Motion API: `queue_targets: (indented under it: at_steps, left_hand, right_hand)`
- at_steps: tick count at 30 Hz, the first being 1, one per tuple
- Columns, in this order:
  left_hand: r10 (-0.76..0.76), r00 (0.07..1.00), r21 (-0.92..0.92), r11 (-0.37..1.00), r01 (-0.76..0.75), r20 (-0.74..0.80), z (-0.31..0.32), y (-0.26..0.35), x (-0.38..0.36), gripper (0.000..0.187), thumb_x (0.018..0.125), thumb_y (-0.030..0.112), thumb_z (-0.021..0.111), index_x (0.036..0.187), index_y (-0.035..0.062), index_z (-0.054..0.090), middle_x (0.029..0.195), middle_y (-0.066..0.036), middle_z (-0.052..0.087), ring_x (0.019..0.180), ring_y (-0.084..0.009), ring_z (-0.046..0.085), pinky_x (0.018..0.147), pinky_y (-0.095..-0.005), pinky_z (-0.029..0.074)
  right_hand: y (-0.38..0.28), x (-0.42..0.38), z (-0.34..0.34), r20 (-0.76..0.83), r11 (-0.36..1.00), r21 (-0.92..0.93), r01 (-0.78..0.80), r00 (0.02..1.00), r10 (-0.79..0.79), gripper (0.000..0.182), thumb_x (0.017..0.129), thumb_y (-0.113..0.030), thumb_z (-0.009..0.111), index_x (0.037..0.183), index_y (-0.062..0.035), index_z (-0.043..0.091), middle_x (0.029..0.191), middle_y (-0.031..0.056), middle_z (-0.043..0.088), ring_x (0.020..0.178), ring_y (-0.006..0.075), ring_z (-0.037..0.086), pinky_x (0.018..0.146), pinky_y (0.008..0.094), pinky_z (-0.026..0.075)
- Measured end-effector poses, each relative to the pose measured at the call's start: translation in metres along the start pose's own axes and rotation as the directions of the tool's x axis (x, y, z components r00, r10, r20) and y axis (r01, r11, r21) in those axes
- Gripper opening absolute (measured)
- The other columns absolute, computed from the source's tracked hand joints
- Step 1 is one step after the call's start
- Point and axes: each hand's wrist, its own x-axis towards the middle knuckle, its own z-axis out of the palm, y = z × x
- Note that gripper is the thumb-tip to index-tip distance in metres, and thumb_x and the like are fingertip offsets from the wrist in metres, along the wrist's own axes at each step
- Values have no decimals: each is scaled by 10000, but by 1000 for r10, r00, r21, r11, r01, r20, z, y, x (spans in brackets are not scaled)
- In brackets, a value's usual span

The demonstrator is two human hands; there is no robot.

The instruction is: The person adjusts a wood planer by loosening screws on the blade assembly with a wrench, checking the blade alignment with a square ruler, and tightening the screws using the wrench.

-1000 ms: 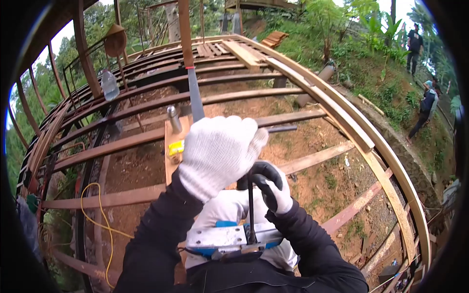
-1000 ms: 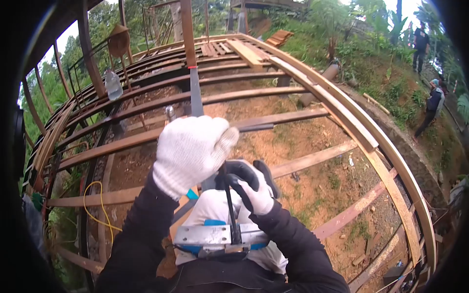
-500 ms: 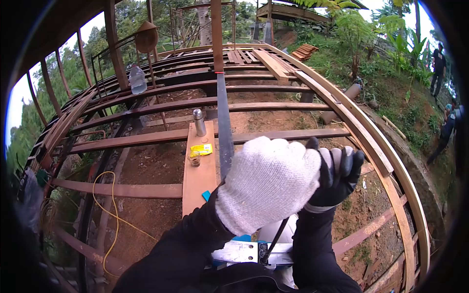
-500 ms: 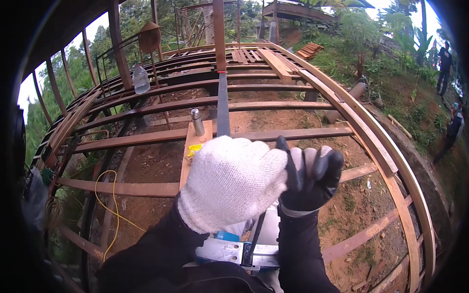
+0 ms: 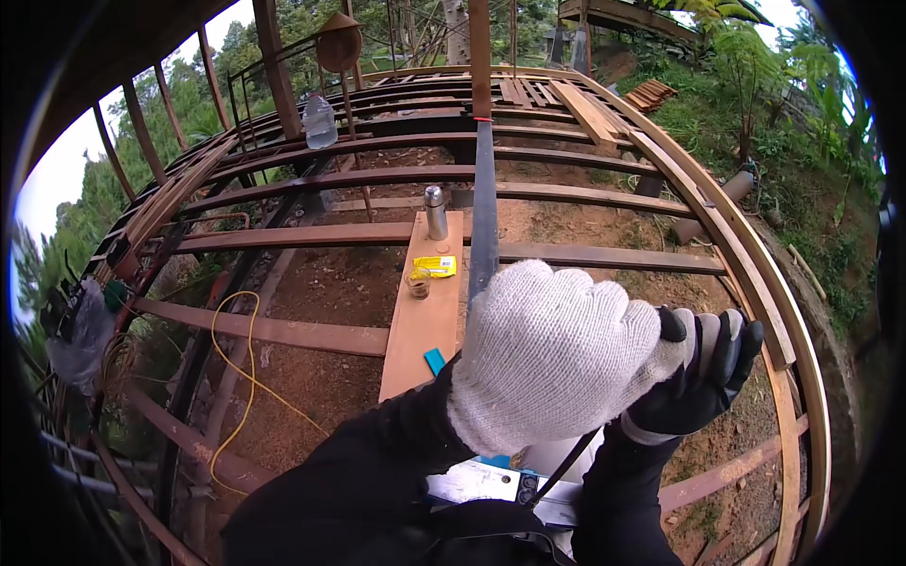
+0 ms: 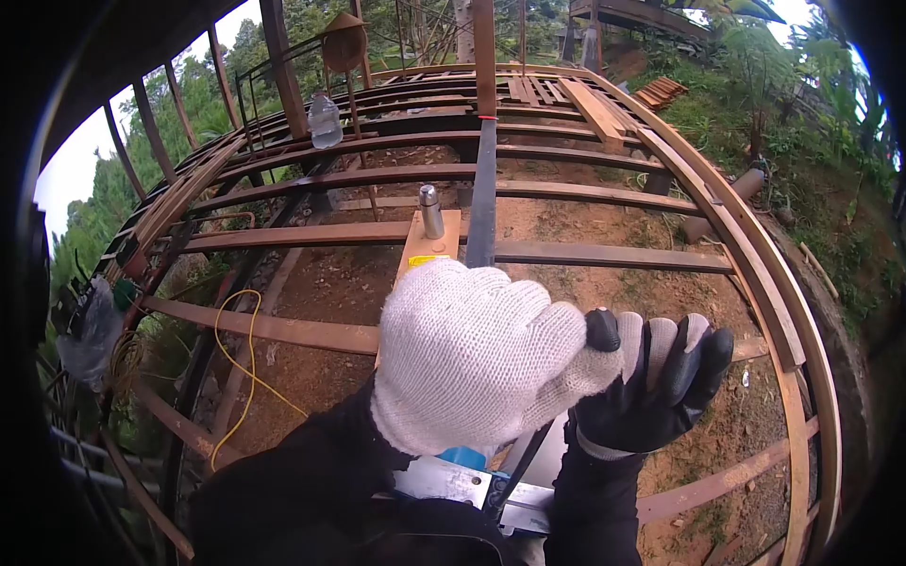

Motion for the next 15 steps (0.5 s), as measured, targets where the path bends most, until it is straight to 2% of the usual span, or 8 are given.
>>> queue_targets:
  at_steps: [2,4,5,7,11,15]
  left_hand:
    - [-29,1000,-2,1000,29,-8,-2,2,-3,323,886,382,744,667,165,647,551,-9,505,500,-208,555,509,-381,413]
    - [-10,999,19,1000,9,35,2,5,-4,281,875,356,702,698,150,630,633,-28,536,612,-223,586,595,-388,424]
    - [-11,999,19,1000,10,38,6,3,-4,281,875,356,702,698,150,630,633,-28,536,612,-223,586,595,-388,424]
    - [39,996,-13,999,-41,-77,12,-1,-4,277,855,381,754,692,181,652,576,5,512,514,-195,542,533,-377,408]
    - [40,995,-14,999,-42,-88,13,-5,-7,264,848,388,755,711,184,657,584,9,519,528,-193,554,545,-379,418]
    - [35,996,-103,994,-43,-86,17,-9,-8,283,843,400,758,695,186,646,582,2,517,537,-196,568,541,-388,417]
  right_hand:
    - [-2,0,-1,-5,1000,-4,0,1000,0,506,1131,-419,347,689,-174,354,582,-10,348,539,174,323,856,370,423]
    - [-5,-2,-1,-10,1000,-15,5,1000,-5,502,1132,-420,344,696,-171,354,587,-10,348,546,173,321,844,371,415]
    - [-7,-3,-2,-19,1000,-28,12,1000,-12,500,1132,-420,343,699,-170,355,590,-9,348,549,173,320,838,372,410]
    - [-9,-4,-3,-26,999,-44,24,999,-25,496,1133,-421,340,707,-168,355,596,-9,348,556,172,319,825,373,402]
    - [-10,-10,-2,-49,994,-96,42,998,-47,488,1134,-424,335,721,-163,357,608,-7,349,570,171,316,800,375,385]
    - [-7,-14,4,-61,983,-175,63,995,-74,481,1135,-426,330,735,-159,358,620,-6,349,583,170,313,775,377,368]
